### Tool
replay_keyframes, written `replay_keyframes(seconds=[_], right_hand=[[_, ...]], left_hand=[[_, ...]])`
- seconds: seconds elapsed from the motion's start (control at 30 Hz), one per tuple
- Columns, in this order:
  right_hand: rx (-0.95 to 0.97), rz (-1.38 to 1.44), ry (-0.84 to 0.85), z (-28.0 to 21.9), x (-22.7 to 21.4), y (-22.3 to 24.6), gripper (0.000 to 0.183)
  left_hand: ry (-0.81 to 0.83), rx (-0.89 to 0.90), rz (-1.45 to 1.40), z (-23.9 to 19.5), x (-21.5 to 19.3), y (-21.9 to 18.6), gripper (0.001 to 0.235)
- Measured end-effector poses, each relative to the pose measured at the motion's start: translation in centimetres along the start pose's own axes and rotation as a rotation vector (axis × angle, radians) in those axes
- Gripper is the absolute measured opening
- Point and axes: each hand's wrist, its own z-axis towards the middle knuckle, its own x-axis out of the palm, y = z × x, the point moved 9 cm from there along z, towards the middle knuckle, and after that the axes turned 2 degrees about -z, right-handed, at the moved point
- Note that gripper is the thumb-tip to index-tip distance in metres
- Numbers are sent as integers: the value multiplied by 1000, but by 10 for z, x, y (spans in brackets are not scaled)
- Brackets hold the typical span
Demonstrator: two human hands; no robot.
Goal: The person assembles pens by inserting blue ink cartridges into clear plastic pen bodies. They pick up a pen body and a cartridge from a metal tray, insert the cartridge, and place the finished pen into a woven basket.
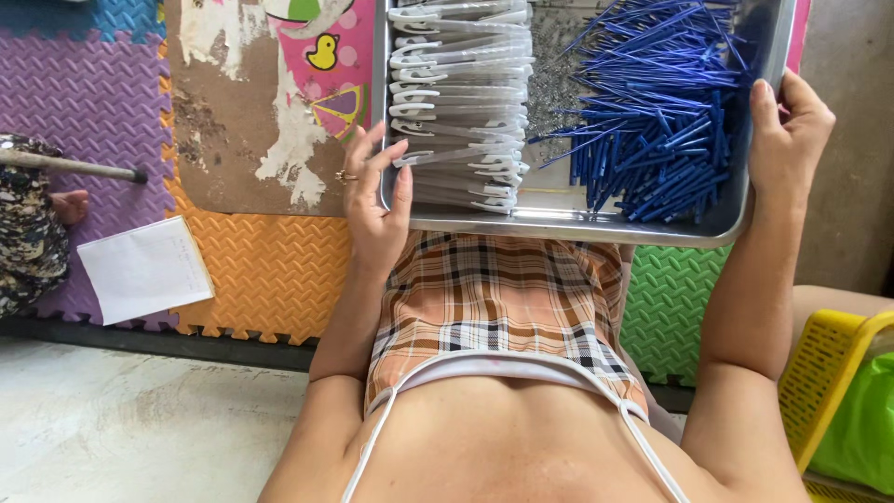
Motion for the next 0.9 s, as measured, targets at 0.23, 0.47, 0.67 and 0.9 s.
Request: replay_keyframes(seconds=[0.23,0.47,0.67,0.9], right_hand=[[-148,-174,-94,-3,-4,20,41],[-305,-449,-155,-8,-6,64,35],[-627,-808,-77,20,36,145,39],[-1104,-1350,48,61,181,174,13]], left_hand=[[153,595,307,45,95,-78,24],[350,745,969,52,244,-36,18],[377,722,1000,51,257,-18,12],[173,735,850,58,246,-34,18]])
